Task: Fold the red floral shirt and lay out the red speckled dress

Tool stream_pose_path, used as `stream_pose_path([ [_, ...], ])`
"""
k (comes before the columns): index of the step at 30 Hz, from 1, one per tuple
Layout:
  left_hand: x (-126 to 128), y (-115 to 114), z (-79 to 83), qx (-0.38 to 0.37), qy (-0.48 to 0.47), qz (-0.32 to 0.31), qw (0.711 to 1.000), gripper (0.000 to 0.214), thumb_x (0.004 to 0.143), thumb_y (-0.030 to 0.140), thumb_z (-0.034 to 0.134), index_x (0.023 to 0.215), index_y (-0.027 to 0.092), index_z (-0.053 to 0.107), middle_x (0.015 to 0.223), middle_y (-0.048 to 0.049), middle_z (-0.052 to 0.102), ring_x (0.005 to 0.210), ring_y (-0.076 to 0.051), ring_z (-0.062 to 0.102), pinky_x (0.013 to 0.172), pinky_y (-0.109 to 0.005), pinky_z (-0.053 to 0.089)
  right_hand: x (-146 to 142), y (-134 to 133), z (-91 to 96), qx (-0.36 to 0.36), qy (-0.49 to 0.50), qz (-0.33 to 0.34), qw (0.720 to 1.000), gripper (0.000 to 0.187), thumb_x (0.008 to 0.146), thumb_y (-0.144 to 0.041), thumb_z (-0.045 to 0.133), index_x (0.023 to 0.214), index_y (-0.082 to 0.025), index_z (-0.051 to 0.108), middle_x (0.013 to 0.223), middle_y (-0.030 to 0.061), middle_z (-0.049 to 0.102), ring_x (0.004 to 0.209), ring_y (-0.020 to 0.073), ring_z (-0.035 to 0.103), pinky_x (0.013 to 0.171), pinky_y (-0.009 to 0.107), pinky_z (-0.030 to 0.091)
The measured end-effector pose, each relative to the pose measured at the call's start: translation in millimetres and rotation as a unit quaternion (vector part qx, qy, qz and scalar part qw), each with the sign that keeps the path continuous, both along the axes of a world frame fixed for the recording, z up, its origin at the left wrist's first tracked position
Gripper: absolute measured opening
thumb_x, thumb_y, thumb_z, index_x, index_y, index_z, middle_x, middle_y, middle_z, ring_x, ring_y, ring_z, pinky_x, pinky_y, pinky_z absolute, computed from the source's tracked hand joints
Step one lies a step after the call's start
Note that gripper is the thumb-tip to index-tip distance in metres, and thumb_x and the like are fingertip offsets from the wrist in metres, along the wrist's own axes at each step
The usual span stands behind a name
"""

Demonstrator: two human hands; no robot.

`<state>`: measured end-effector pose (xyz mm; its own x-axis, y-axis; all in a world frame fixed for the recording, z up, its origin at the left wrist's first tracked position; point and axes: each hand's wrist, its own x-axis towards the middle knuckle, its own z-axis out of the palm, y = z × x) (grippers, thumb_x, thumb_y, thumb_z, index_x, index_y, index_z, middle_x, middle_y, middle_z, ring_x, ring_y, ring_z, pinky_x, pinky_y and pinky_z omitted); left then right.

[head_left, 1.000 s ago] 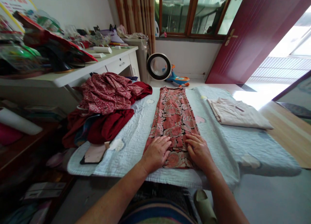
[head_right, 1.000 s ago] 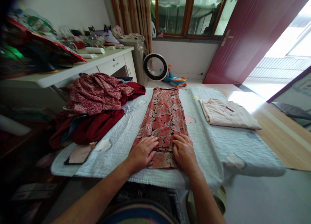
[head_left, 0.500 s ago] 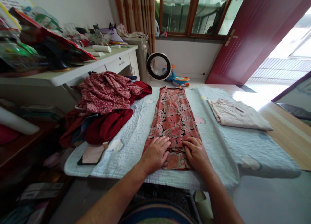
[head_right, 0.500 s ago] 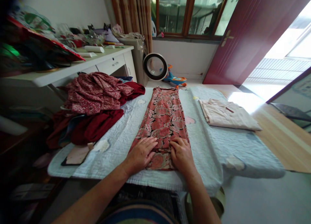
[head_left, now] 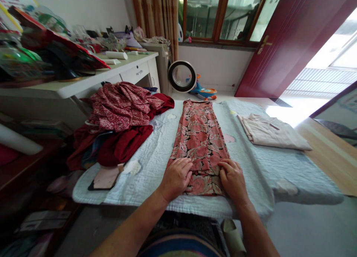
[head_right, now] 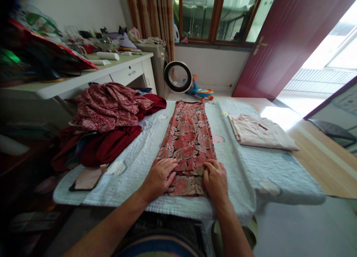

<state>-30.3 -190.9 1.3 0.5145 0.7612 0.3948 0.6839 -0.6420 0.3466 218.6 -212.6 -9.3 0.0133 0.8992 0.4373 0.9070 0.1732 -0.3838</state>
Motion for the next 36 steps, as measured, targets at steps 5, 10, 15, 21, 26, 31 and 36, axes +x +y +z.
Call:
stream_pose_path([
  [5, 0.4, -1.2, 4.1, 0.006, -0.006, 0.03, 1.0, 0.02, 0.09, 0.018, 0.055, 0.108, 0.018, 0.064, 0.118, -0.0083, 0.068, 0.113, -0.023, 0.06, 0.105, -0.047, 0.044, 1.5, 0.4, -2.0, 0.009, -0.009, -0.029, 1.0, 0.024, 0.086, -0.016, 0.049, 0.096, -0.016, 0.071, 0.105, 0.0096, 0.065, 0.102, 0.0245, 0.053, 0.099, 0.041, 0.042],
  [10, -0.7, -3.0, 5.8, -0.003, 0.011, 0.016, 1.0, 0.028, 0.086, 0.017, 0.06, 0.114, 0.02, 0.063, 0.124, -0.0085, 0.065, 0.117, -0.025, 0.056, 0.107, -0.048, 0.04, 0.4, 0.9, -2.5, 0.011, -0.029, -0.05, 0.998, 0.022, 0.086, -0.018, 0.05, 0.096, -0.017, 0.07, 0.106, 0.0099, 0.064, 0.102, 0.0253, 0.052, 0.097, 0.042, 0.043],
  [15, -1.6, -2.7, 3.9, -0.01, 0.018, 0.012, 1.0, 0.03, 0.086, 0.017, 0.058, 0.115, 0.02, 0.062, 0.126, -0.0079, 0.064, 0.12, -0.026, 0.054, 0.108, -0.048, 0.039, 3.7, -1.3, -2.8, -0.002, -0.039, -0.05, 0.998, 0.025, 0.084, -0.015, 0.05, 0.101, -0.017, 0.068, 0.108, 0.01, 0.064, 0.101, 0.0257, 0.054, 0.096, 0.043, 0.044],
  [21, -1.1, -2.9, 3.8, -0.014, 0.018, 0.013, 1.0, 0.031, 0.085, 0.016, 0.058, 0.115, 0.02, 0.063, 0.127, -0.0083, 0.063, 0.12, -0.025, 0.053, 0.109, -0.048, 0.038, 21.1, -8.5, 0.2, -0.034, -0.022, 0.014, 0.999, 0.032, 0.087, -0.015, 0.044, 0.111, -0.02, 0.066, 0.118, 0.0085, 0.063, 0.109, 0.0246, 0.056, 0.098, 0.042, 0.044],
  [26, -2.3, -5.9, 7.9, -0.016, 0.017, -0.012, 1.0, 0.032, 0.086, 0.024, 0.06, 0.118, 0.021, 0.063, 0.136, -0.0077, 0.058, 0.131, -0.027, 0.046, 0.114, -0.05, 0.032, 28.3, -13.5, 3.7, -0.04, -0.012, 0.0, 0.999, 0.028, 0.09, -0.024, 0.047, 0.112, -0.02, 0.065, 0.118, 0.009, 0.064, 0.108, 0.025, 0.057, 0.098, 0.043, 0.045],
  [31, -3.7, -6.7, 8.1, -0.043, 0.039, -0.088, 0.994, 0.049, 0.084, 0.04, 0.065, 0.129, 0.022, 0.058, 0.147, -0.0061, 0.05, 0.14, -0.028, 0.037, 0.118, -0.049, 0.027, 21.2, -17.9, -2.6, -0.028, -0.032, 0.0, 0.999, 0.032, 0.09, -0.035, 0.053, 0.115, -0.018, 0.063, 0.124, 0.0117, 0.061, 0.115, 0.0276, 0.054, 0.101, 0.046, 0.043],
  [36, -3.5, -6.1, 6.3, -0.065, 0.046, -0.089, 0.993, 0.054, 0.083, 0.043, 0.066, 0.132, 0.022, 0.056, 0.146, -0.007, 0.051, 0.138, -0.028, 0.041, 0.118, -0.05, 0.027, 23.6, -28.3, -10.4, -0.038, -0.072, -0.012, 0.997, 0.041, 0.093, -0.039, 0.05, 0.129, -0.022, 0.057, 0.135, 0.0109, 0.056, 0.122, 0.0286, 0.051, 0.102, 0.049, 0.042],
])
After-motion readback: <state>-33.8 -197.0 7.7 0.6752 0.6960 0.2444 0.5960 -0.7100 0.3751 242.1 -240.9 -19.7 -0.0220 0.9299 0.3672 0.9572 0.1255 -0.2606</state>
